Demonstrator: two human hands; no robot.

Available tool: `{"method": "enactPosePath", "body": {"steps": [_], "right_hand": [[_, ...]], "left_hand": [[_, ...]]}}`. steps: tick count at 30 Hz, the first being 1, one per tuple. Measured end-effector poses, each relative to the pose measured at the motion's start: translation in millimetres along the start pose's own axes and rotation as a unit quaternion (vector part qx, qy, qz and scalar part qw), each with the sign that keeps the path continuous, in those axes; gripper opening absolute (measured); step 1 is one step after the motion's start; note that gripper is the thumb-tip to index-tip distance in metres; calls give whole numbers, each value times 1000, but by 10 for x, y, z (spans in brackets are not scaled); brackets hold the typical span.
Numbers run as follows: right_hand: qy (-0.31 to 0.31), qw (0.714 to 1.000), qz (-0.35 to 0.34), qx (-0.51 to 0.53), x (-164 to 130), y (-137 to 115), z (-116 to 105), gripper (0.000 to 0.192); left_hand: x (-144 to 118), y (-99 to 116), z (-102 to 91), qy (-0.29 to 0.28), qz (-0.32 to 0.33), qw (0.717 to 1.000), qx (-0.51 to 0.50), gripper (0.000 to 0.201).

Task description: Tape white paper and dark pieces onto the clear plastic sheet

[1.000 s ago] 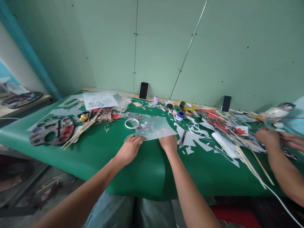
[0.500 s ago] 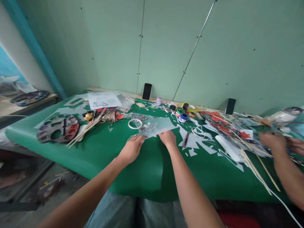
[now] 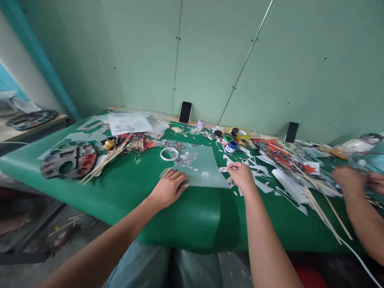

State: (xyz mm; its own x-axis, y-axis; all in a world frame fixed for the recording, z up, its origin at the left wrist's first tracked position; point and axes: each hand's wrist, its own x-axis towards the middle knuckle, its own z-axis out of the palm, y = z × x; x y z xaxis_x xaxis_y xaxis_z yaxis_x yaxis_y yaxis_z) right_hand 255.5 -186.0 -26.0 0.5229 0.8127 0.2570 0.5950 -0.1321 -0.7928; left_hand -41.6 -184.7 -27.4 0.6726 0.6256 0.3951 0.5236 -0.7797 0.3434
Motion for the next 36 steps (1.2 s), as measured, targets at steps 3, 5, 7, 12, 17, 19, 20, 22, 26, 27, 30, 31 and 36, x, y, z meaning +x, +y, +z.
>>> {"method": "enactPosePath", "body": {"steps": [3, 5, 7, 12, 17, 19, 20, 22, 26, 27, 30, 31, 36], "right_hand": [[-9, 999, 35, -6, 32, -48, -78, 6], [3, 1000, -21, 15, 17, -157, -22, 10], [3, 995, -93, 37, -28, -304, 113, 17], [-66, 963, -260, 7, -159, -622, 570, 19], [-190, 921, -337, -45, -89, -656, 837, 15], [-225, 921, -315, -37, -18, -646, 893, 15], [-211, 934, -287, -18, 16, -647, 923, 18], [-132, 966, -219, 51, 70, -654, 996, 25], [-74, 974, -118, 179, 93, -641, 1170, 28], [-96, 970, -112, 193, 84, -630, 1204, 26], [-144, 958, -116, 221, 52, -604, 1252, 29], [-145, 955, -115, 233, 43, -602, 1252, 34], [-144, 939, -102, 294, 20, -632, 1207, 50]], "left_hand": [[56, -18, -90, -37, 36, 999, -7, 31], [166, -115, -179, -29, 14, 999, -29, 33], [322, -280, -249, 40, -68, 997, -2, 31], [638, -716, -213, 56, -205, 963, 169, 17], [724, -805, -88, 127, -176, 969, 115, 16], [770, -753, -41, 154, -167, 973, 48, 17], [799, -719, -13, 158, -161, 974, 11, 18], [861, -653, 52, 149, -145, 977, -55, 19], [943, -603, 165, 91, -109, 982, -125, 20], [950, -613, 182, 77, -103, 982, -139, 19], [952, -666, 209, 54, -82, 979, -178, 19], [951, -684, 213, 52, -76, 978, -186, 19], [955, -728, 221, 45, -69, 976, -200, 24]]}}
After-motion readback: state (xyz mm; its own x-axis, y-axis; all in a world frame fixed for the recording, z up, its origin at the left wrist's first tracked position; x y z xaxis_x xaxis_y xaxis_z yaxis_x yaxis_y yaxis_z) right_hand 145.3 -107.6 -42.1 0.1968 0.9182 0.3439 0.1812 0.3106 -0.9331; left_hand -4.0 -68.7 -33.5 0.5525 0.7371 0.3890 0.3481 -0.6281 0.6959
